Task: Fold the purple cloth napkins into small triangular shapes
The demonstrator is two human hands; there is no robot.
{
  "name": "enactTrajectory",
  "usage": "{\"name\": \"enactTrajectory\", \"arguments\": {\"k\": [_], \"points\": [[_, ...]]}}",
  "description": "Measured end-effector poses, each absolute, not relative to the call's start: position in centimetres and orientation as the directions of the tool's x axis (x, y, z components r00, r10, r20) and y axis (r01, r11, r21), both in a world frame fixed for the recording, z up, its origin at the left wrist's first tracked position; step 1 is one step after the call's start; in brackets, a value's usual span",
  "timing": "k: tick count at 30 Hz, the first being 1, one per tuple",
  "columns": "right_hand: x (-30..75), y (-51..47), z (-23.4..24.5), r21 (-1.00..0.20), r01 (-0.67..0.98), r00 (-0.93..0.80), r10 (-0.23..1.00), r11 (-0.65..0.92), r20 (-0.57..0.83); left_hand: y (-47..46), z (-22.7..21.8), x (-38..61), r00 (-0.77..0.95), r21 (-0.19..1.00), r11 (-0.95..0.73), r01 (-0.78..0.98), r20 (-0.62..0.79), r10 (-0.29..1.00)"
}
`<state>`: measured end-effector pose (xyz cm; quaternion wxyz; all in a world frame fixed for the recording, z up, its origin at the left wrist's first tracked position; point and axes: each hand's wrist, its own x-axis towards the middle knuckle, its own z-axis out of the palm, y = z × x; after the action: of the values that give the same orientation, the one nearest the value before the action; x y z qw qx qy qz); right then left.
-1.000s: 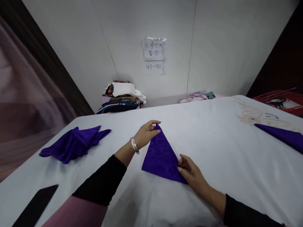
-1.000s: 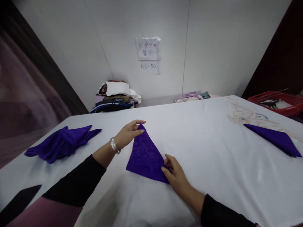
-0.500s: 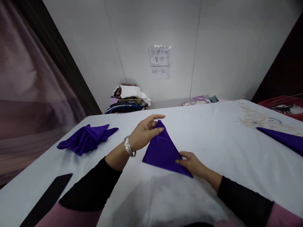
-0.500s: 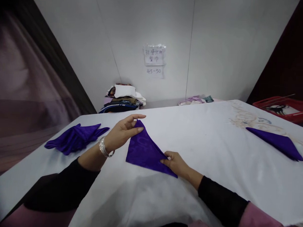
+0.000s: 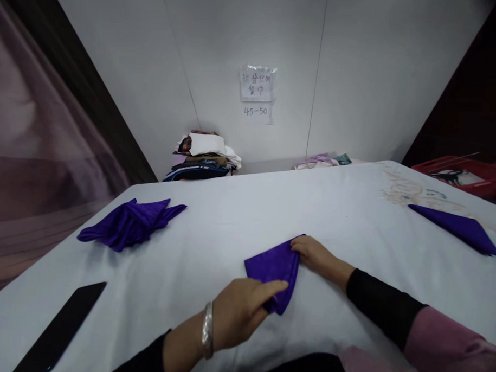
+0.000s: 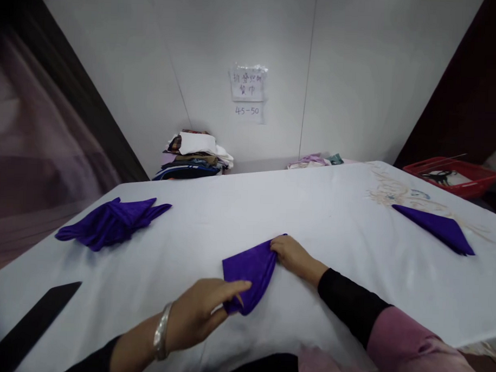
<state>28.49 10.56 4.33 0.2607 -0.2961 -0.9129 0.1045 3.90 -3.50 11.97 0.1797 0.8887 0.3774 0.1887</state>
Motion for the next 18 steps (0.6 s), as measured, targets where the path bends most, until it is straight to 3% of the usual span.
{"name": "enactTrajectory", "arguments": {"k": [5,8,14,18], "points": [[28.8,7.7,2.6,-0.194,0.526,-0.729,0.557,0.828,0.399,-5.8,8.2,3.8,0.629,0.523,-0.595,0.610,0.137,0.765],[27.9,5.1,2.8,-0.197,0.457,-0.775,0.497,0.867,0.389,-6.2,8.7,3.7,0.598,0.552,-0.573,0.606,0.160,0.786],[25.8,-0.7,3.4,-0.393,0.270,-0.862,0.403,0.879,0.309,-5.7,10.2,3.7,0.556,0.637,-0.538,0.552,0.199,0.807],[25.7,-2.2,3.8,-0.615,0.206,-0.847,0.454,0.761,0.277,-4.6,11.2,4.0,0.460,0.710,-0.443,0.547,0.187,0.868]]}}
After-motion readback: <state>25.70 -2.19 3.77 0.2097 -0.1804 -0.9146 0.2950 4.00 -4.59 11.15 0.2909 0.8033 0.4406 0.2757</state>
